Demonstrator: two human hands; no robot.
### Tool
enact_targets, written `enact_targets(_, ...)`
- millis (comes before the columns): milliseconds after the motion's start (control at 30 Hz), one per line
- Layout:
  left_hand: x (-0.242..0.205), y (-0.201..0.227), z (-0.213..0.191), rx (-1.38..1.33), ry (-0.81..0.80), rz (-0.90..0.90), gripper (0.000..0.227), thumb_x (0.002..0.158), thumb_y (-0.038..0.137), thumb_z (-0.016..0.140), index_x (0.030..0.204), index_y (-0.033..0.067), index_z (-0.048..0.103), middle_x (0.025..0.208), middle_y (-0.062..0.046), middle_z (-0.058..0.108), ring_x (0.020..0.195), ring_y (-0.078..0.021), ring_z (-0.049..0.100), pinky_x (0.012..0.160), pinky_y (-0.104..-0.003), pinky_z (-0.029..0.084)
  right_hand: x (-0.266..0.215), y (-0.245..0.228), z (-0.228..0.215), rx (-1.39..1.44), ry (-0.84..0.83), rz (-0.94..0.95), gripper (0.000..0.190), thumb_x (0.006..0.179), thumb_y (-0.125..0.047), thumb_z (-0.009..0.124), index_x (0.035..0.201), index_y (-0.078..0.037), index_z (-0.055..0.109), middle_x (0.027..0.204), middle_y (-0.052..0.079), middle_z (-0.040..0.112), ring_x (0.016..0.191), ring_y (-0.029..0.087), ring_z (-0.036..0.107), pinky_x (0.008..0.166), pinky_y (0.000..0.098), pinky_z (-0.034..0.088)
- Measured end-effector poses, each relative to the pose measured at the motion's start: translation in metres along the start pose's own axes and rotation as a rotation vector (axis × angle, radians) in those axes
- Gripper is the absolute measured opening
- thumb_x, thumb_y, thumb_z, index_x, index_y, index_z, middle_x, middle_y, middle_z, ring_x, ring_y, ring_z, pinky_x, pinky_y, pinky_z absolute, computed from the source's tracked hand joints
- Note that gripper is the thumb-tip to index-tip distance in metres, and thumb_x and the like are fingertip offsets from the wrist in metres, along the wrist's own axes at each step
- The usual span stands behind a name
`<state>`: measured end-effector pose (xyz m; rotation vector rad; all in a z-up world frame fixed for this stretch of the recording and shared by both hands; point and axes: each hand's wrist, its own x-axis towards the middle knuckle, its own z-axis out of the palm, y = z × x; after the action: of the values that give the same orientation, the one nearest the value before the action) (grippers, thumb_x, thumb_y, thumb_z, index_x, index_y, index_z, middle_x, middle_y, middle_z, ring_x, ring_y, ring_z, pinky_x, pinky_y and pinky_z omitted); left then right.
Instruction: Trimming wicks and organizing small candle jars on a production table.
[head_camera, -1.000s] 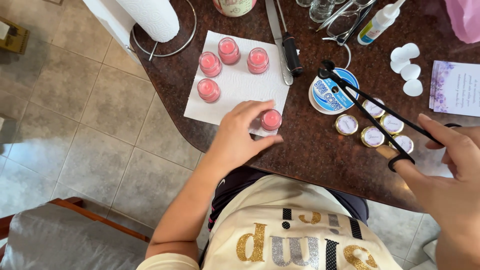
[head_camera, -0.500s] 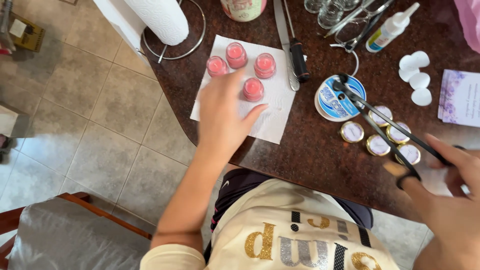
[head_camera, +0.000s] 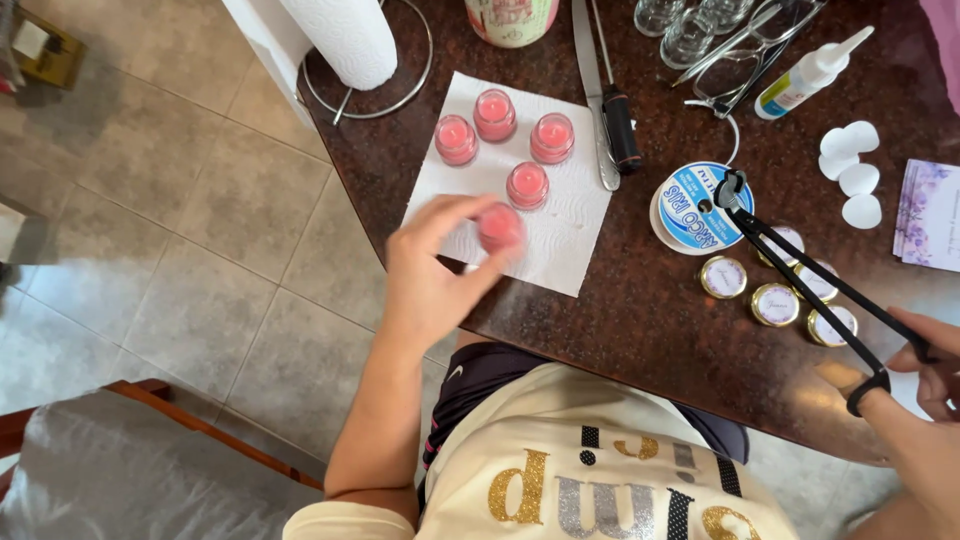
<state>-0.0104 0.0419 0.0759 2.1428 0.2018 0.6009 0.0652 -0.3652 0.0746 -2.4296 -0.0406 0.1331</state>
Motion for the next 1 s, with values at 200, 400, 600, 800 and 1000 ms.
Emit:
enact_targets(200,-0.006,0.008,0.018,-0.252,-0.208,-0.027,0.042,0.085,0.018,0.086,0.122,0.0075,0.07,0.12,-0.009,0.072,0.11,-0.019,0.07,0.103,-0.03,0.052,-0.001,-0.025,-0.006,-0.02,-0.033,0.008,0.062,0.089,-0.009,0.081,0.148,-0.005,0.065,0.099,0.006,0.051,0.071,0.01,0.031,0.06,0.0239,0.024)
enact_targets(400,-0.026,-0.007,0.064,-0.073,-0.002,0.112,0.04,0.081,0.021,0.091,0.11,0.0081,0.065,0.105,-0.007,0.067,0.098,-0.0257,0.065,0.091,-0.036,0.052,0.001,-0.027,-0.007,0.017,-0.103,-0.083,0.063,0.077,-0.001,0.085,0.138,-0.005,0.069,0.099,0.009,0.052,0.069,0.012,0.031,0.064,0.0235,0.028)
enact_targets(600,-0.036,-0.016,0.062,-0.015,-0.082,0.076,0.06,0.081,0.027,0.087,0.126,0.0073,0.052,0.123,-0.011,0.061,0.113,-0.0302,0.06,0.101,-0.042,0.047,0.024,-0.034,-0.021,-0.178,-0.246,-0.307,0.067,0.062,-0.015,0.091,0.128,-0.012,0.075,0.084,0.005,0.057,0.059,0.014,0.032,0.06,0.0274,0.025)
enact_targets(800,-0.038,-0.035,0.063,-0.092,-0.207,0.137,0.051,0.087,0.013,0.08,0.133,0.009,0.058,0.123,-0.011,0.069,0.111,-0.031,0.065,0.101,-0.043,0.049,0.037,-0.069,-0.026,-0.375,-0.336,-0.39,0.076,0.055,-0.026,0.093,0.128,-0.016,0.077,0.076,0.005,0.059,0.058,0.017,0.037,0.061,0.0298,0.031)
enact_targets(1000,-0.041,-0.038,0.063,-0.042,-0.256,0.151,0.064,0.085,0.022,0.085,0.141,0.0143,0.055,0.14,-0.007,0.064,0.127,-0.0283,0.062,0.11,-0.044,0.046,0.051,-0.079,-0.029,-0.425,-0.369,-0.495,0.08,0.051,-0.031,0.094,0.128,-0.02,0.075,0.074,0.003,0.055,0.061,0.017,0.041,0.063,0.0299,0.031)
